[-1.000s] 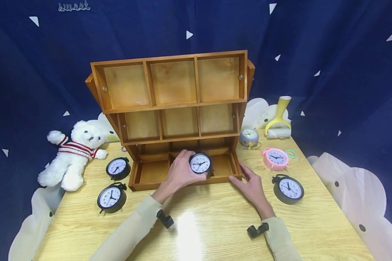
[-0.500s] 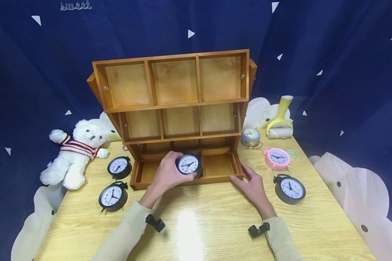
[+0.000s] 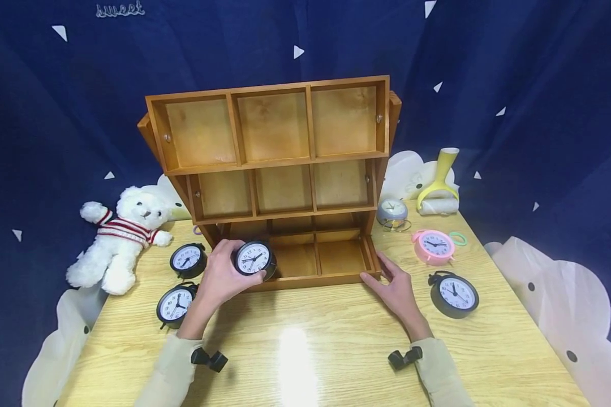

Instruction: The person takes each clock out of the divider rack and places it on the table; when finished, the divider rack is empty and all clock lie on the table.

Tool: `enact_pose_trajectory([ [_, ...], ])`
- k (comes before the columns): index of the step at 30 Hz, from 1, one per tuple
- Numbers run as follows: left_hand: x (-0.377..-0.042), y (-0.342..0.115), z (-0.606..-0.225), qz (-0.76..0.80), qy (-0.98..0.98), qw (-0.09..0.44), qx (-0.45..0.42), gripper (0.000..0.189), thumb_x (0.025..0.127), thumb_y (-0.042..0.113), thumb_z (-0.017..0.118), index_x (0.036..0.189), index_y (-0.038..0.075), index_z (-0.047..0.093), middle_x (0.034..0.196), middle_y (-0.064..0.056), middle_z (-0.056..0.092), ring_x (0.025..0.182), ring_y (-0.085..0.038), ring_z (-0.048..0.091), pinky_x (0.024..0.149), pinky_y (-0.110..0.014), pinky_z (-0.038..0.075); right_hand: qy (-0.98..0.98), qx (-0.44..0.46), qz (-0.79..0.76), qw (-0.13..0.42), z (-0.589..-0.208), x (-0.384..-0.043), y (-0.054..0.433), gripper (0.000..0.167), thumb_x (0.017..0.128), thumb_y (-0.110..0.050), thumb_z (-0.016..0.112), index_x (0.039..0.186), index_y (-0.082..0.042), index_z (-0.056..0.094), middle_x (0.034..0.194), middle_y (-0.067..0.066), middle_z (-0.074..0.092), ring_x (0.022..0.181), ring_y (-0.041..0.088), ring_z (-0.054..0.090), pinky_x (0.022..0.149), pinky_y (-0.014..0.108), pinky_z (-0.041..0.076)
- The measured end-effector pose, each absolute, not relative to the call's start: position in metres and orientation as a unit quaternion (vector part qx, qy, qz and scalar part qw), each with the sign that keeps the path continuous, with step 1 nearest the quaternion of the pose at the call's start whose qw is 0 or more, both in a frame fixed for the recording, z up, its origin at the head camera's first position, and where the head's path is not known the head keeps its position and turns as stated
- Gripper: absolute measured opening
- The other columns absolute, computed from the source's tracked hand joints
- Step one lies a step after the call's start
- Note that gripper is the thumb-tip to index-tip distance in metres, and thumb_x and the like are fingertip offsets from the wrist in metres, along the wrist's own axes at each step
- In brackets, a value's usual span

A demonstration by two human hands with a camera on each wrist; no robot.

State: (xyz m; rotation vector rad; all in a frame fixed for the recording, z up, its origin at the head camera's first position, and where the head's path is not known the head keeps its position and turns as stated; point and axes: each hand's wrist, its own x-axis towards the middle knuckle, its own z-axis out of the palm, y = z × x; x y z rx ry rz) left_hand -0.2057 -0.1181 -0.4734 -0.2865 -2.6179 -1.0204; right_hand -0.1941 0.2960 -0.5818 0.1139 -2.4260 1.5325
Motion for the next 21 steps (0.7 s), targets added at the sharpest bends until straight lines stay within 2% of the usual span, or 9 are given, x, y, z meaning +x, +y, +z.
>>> enact_pose_trajectory([
  [9,-0.181,-0.169,-0.47,-0.335,-0.928,0.156,-0.046,0.08,0.057,0.044,0.094,0.121,0.007,0.064,0.112,-0.007,0.063,0.101,-0.027,0.062,0.083,-0.044,0.055,-0.839,0.039,0.526,0.134,-0.584,-0.196,0.296,0.073,0.09,-0.02,0.085,0.153,-0.005,0.052,0.153,0.02,0.052,0.137,0.04,0.053,0.096,0.003,0.044],
  [14,-0.167,-0.204,-0.469,-0.343,-0.923,0.174,-0.017,0.079,0.059,0.035,0.095,0.125,0.003,0.064,0.118,-0.013,0.064,0.11,-0.032,0.061,0.089,-0.051,0.054,-0.839,0.038,0.525,0.137,-0.583,-0.195,0.294,0.072,0.09,-0.019,0.085,0.152,-0.004,0.053,0.153,0.021,0.053,0.136,0.04,0.053,0.095,0.003,0.045],
  [21,-0.151,-0.256,-0.462,-0.33,-0.923,0.194,0.043,0.075,0.064,0.03,0.094,0.126,-0.001,0.064,0.117,-0.017,0.065,0.108,-0.034,0.06,0.086,-0.048,0.049,-0.839,0.034,0.525,0.135,-0.583,-0.195,0.295,0.072,0.09,-0.019,0.085,0.153,-0.004,0.052,0.153,0.021,0.052,0.137,0.041,0.052,0.096,0.003,0.044],
])
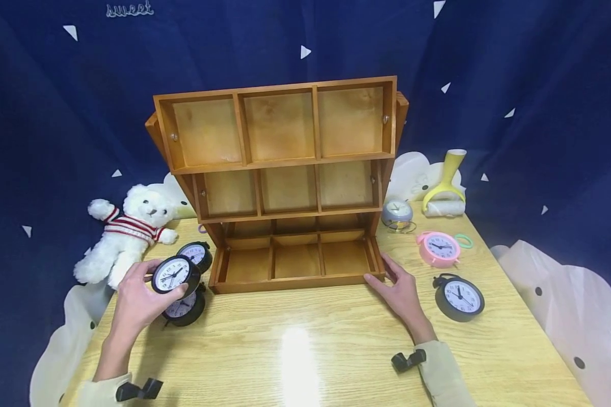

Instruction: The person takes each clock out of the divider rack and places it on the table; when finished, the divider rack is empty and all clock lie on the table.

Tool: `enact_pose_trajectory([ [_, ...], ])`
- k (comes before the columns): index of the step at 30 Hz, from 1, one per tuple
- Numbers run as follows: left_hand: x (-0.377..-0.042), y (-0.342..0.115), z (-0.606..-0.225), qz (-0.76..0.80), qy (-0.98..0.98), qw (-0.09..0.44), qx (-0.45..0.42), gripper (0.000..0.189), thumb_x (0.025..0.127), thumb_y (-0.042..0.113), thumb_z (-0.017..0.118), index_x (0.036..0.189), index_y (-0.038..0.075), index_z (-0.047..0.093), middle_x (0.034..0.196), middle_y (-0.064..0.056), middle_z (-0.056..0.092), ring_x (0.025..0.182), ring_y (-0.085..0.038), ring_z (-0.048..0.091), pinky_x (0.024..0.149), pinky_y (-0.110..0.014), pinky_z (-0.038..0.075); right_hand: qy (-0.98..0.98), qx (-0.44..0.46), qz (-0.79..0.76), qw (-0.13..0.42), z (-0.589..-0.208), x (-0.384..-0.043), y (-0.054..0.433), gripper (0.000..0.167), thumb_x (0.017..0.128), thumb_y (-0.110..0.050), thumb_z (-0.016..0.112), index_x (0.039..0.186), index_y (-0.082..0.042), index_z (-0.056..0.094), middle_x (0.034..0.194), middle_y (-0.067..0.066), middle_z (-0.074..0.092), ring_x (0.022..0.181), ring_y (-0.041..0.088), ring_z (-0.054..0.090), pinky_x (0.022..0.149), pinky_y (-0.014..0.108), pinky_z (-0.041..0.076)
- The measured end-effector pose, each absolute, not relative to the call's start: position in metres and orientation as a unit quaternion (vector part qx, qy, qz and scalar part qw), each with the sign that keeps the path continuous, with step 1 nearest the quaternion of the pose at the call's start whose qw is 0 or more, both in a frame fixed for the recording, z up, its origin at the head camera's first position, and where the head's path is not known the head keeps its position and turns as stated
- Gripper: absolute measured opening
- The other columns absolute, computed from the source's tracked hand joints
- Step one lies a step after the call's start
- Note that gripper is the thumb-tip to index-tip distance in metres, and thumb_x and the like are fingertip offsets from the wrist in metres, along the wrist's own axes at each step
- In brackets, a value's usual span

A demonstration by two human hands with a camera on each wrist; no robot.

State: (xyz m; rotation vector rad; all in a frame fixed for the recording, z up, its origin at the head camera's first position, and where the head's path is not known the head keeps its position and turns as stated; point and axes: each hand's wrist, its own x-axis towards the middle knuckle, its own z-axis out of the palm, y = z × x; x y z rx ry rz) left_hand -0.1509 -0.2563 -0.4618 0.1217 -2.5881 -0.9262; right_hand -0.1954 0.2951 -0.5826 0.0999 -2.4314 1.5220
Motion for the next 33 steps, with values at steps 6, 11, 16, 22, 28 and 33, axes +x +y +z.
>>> enact_pose_trajectory([
  [6,-0.14,-0.295,-0.463,-0.318,-0.921,0.21,0.082,0.076,0.063,0.028,0.095,0.126,-0.002,0.065,0.118,-0.021,0.065,0.11,-0.038,0.058,0.086,-0.046,0.043,-0.84,0.036,0.525,0.132,-0.583,-0.195,0.296,0.072,0.09,-0.019,0.085,0.153,-0.004,0.052,0.154,0.021,0.051,0.138,0.042,0.051,0.096,0.003,0.044],
  [11,-0.135,-0.319,-0.467,-0.314,-0.918,0.22,0.102,0.072,0.063,0.026,0.096,0.123,0.0,0.066,0.115,-0.021,0.066,0.108,-0.037,0.058,0.084,-0.044,0.04,-0.839,0.03,0.527,0.129,-0.583,-0.194,0.296,0.073,0.09,-0.019,0.085,0.153,-0.005,0.052,0.155,0.02,0.051,0.138,0.04,0.051,0.096,0.003,0.044],
  [16,-0.125,-0.332,-0.478,-0.314,-0.917,0.211,0.124,0.074,0.065,0.026,0.095,0.125,-0.004,0.064,0.117,-0.025,0.065,0.111,-0.041,0.057,0.089,-0.051,0.041,-0.842,0.028,0.524,0.122,-0.58,-0.193,0.296,0.073,0.091,-0.017,0.084,0.154,-0.004,0.05,0.155,0.02,0.051,0.138,0.039,0.05,0.096,0.003,0.044],
  [22,-0.116,-0.341,-0.497,-0.309,-0.92,0.189,0.149,0.075,0.067,0.028,0.093,0.127,-0.006,0.063,0.119,-0.029,0.064,0.114,-0.046,0.057,0.092,-0.055,0.041,-0.842,0.034,0.527,0.116,-0.557,-0.185,0.288,0.072,0.09,-0.012,0.083,0.151,0.006,0.05,0.153,0.027,0.049,0.137,0.045,0.05,0.098,0.008,0.047],
  [28,-0.11,-0.346,-0.513,-0.3,-0.924,0.176,0.16,0.079,0.068,0.03,0.093,0.129,-0.008,0.061,0.121,-0.031,0.064,0.114,-0.047,0.057,0.093,-0.056,0.042,-0.846,0.034,0.52,0.109,-0.539,-0.177,0.281,0.07,0.092,-0.014,0.082,0.15,0.008,0.05,0.152,0.029,0.05,0.137,0.045,0.05,0.1,0.012,0.049],
  [33,-0.106,-0.349,-0.525,-0.284,-0.93,0.154,0.173,0.081,0.068,0.036,0.094,0.129,-0.006,0.06,0.12,-0.03,0.063,0.11,-0.047,0.058,0.087,-0.056,0.043,-0.842,0.04,0.527,0.111,-0.539,-0.178,0.28,0.069,0.091,-0.012,0.082,0.149,0.008,0.05,0.151,0.031,0.05,0.136,0.046,0.05,0.098,0.008,0.048],
])
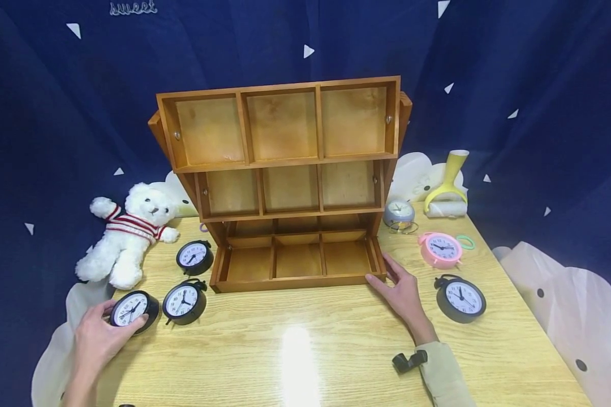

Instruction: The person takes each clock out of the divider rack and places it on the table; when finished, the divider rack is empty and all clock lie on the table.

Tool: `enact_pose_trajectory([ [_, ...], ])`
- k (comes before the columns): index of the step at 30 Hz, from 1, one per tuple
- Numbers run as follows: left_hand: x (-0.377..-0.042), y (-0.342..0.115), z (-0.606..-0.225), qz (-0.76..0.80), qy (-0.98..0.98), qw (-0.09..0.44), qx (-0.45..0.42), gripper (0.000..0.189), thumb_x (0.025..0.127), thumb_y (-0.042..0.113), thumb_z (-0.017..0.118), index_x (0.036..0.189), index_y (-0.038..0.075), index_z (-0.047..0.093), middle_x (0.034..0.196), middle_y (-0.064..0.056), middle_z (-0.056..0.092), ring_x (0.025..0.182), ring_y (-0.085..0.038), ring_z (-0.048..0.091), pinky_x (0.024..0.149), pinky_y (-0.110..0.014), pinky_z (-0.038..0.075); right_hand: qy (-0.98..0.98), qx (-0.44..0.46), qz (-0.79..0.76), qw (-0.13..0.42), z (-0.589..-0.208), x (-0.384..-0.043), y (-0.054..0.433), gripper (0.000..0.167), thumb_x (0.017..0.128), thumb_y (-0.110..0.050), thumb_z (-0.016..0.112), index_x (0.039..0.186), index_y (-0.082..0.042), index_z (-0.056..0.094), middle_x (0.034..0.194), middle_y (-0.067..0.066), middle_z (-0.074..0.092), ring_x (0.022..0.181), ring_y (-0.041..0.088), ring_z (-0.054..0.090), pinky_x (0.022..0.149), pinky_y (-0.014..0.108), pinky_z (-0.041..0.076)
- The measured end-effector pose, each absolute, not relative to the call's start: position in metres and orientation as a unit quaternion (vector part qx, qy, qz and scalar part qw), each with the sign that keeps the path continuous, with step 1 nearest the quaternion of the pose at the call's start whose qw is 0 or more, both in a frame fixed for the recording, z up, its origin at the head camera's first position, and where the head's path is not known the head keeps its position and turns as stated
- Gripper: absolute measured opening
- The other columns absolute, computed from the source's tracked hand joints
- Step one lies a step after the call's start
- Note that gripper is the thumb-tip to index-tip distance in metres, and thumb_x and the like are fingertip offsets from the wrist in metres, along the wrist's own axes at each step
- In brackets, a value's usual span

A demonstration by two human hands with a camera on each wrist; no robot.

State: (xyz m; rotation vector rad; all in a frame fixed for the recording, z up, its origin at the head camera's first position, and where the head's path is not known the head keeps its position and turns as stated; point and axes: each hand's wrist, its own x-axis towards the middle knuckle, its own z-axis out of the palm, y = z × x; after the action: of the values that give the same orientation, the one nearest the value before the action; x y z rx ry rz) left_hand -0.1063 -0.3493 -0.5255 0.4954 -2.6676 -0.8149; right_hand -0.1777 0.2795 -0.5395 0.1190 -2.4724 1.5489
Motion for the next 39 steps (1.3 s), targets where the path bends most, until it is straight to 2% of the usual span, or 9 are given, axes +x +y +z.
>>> enact_pose_trajectory([
  [7,-0.101,-0.351,-0.537,-0.295,-0.925,0.153,0.182,0.079,0.067,0.032,0.094,0.127,-0.006,0.06,0.118,-0.03,0.062,0.108,-0.046,0.058,0.087,-0.054,0.043,-0.841,0.039,0.528,0.11,-0.55,-0.184,0.281,0.07,0.091,-0.012,0.083,0.15,0.007,0.051,0.152,0.028,0.05,0.136,0.047,0.05,0.097,0.007,0.047],
  [15,-0.095,-0.354,-0.54,-0.286,-0.928,0.152,0.185,0.079,0.066,0.032,0.094,0.126,-0.007,0.06,0.116,-0.032,0.062,0.106,-0.047,0.059,0.085,-0.055,0.044,-0.84,0.037,0.53,0.112,-0.581,-0.195,0.29,0.074,0.09,-0.018,0.084,0.155,-0.005,0.05,0.156,0.018,0.05,0.139,0.038,0.05,0.096,0.002,0.043],
  [22,-0.097,-0.356,-0.527,-0.264,-0.946,0.086,0.166,0.089,0.072,0.04,0.091,0.136,-0.009,0.053,0.127,-0.037,0.057,0.118,-0.054,0.055,0.095,-0.063,0.046,-0.836,0.044,0.534,0.119,-0.581,-0.197,0.291,0.073,0.09,-0.018,0.084,0.154,-0.006,0.051,0.156,0.019,0.05,0.139,0.04,0.05,0.096,0.003,0.044],
  [25,-0.095,-0.352,-0.519,-0.259,-0.949,0.092,0.155,0.091,0.074,0.04,0.09,0.141,-0.008,0.05,0.135,-0.038,0.052,0.125,-0.056,0.05,0.1,-0.066,0.044,-0.838,0.04,0.531,0.117,-0.581,-0.197,0.291,0.073,0.091,-0.019,0.084,0.154,-0.006,0.051,0.156,0.019,0.05,0.139,0.04,0.05,0.096,0.002,0.043],
  [30,-0.093,-0.331,-0.512,-0.296,-0.926,0.186,0.139,0.085,0.076,0.034,0.088,0.145,0.0,0.054,0.152,-0.027,0.05,0.137,-0.052,0.046,0.109,-0.066,0.039,-0.841,0.033,0.528,0.112,-0.582,-0.196,0.292,0.074,0.091,-0.023,0.084,0.155,-0.008,0.051,0.156,0.018,0.05,0.14,0.038,0.05,0.096,0.002,0.043],
  [32,-0.092,-0.32,-0.509,-0.319,-0.917,0.201,0.131,0.085,0.077,0.034,0.088,0.149,0.006,0.054,0.16,-0.018,0.046,0.144,-0.048,0.043,0.112,-0.066,0.037,-0.843,0.032,0.527,0.108,-0.584,-0.195,0.294,0.074,0.091,-0.022,0.084,0.156,-0.008,0.05,0.157,0.018,0.049,0.14,0.039,0.05,0.096,0.002,0.043],
  [35,-0.094,-0.302,-0.505,-0.346,-0.914,0.186,0.101,0.09,0.08,0.036,0.09,0.156,0.012,0.05,0.168,-0.011,0.035,0.15,-0.046,0.036,0.116,-0.068,0.033,-0.841,0.032,0.531,0.1,-0.588,-0.193,0.296,0.075,0.092,-0.019,0.083,0.156,-0.006,0.048,0.158,0.02,0.047,0.141,0.04,0.048,0.096,0.002,0.042],
  [39,-0.103,-0.278,-0.502,-0.372,-0.913,0.161,0.042,0.09,0.085,0.036,0.088,0.16,0.013,0.043,0.173,-0.008,0.023,0.154,-0.045,0.029,0.12,-0.07,0.028,-0.842,0.031,0.529,0.098,-0.589,-0.192,0.296,0.075,0.092,-0.015,0.082,0.156,-0.002,0.046,0.158,0.023,0.045,0.142,0.044,0.046,0.096,0.001,0.04],
])
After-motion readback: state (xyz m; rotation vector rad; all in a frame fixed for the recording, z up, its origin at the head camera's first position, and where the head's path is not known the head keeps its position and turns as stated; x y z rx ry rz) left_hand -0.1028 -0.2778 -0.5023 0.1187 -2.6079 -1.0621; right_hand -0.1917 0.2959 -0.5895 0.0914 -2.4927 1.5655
